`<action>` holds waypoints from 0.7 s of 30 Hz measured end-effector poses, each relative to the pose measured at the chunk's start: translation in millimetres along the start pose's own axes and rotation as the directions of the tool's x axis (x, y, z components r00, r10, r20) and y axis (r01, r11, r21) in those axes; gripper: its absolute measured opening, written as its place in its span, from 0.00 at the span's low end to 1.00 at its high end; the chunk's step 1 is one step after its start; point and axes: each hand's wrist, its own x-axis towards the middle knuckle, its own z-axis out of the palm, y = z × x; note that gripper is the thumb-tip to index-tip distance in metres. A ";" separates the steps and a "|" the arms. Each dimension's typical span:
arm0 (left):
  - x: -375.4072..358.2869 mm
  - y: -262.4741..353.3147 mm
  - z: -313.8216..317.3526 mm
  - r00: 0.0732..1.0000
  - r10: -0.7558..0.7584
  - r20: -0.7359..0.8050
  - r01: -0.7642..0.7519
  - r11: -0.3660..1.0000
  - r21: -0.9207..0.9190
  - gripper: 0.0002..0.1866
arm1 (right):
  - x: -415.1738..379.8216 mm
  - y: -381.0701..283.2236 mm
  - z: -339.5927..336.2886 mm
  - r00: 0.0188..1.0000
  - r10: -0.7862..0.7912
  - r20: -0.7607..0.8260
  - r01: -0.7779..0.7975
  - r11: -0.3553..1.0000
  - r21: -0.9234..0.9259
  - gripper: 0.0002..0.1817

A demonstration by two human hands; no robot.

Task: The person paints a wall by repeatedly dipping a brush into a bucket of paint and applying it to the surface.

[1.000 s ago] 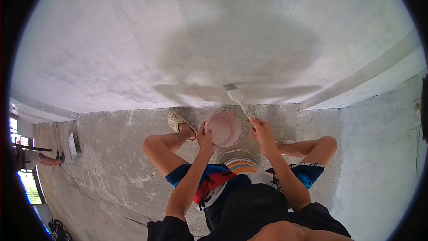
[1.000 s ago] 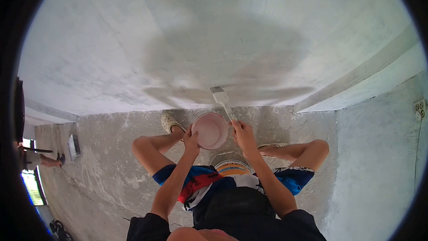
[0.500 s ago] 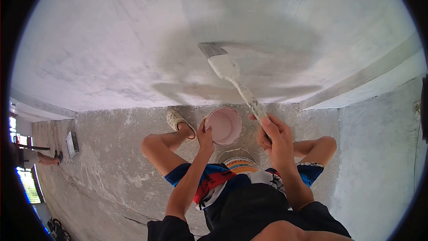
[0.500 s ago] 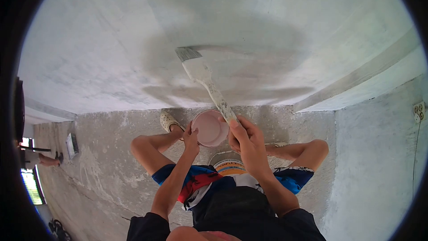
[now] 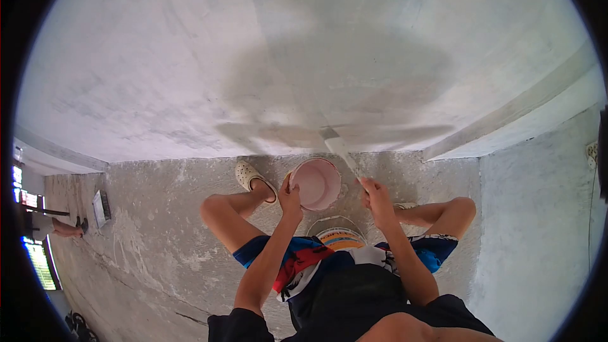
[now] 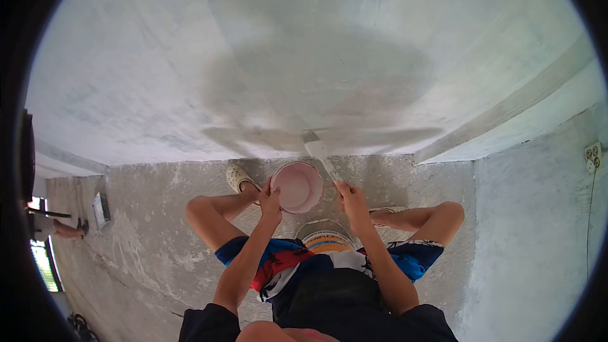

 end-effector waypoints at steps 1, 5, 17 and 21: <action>0.3 0.3 -0.8 1.000 0.002 0.001 -0.002 1.000 0.003 0.27 | 1.3 -7.4 0.5 0.999 -0.033 0.010 0.033 0.998 0.051 0.19; 0.2 1.4 2.6 1.000 -0.001 0.024 0.000 1.000 0.009 0.27 | -16.4 -58.0 5.9 0.997 -0.080 0.024 0.076 0.989 0.126 0.20; 1.1 1.8 3.7 1.000 -0.021 0.017 0.021 1.000 0.011 0.28 | -113.5 -133.3 6.3 0.946 -0.317 0.074 0.291 0.926 0.241 0.21; 4.7 -5.4 -0.1 1.000 0.011 0.008 -0.011 1.000 0.012 0.27 | -94.4 -74.3 -11.7 0.970 -0.238 0.047 0.227 0.959 0.171 0.20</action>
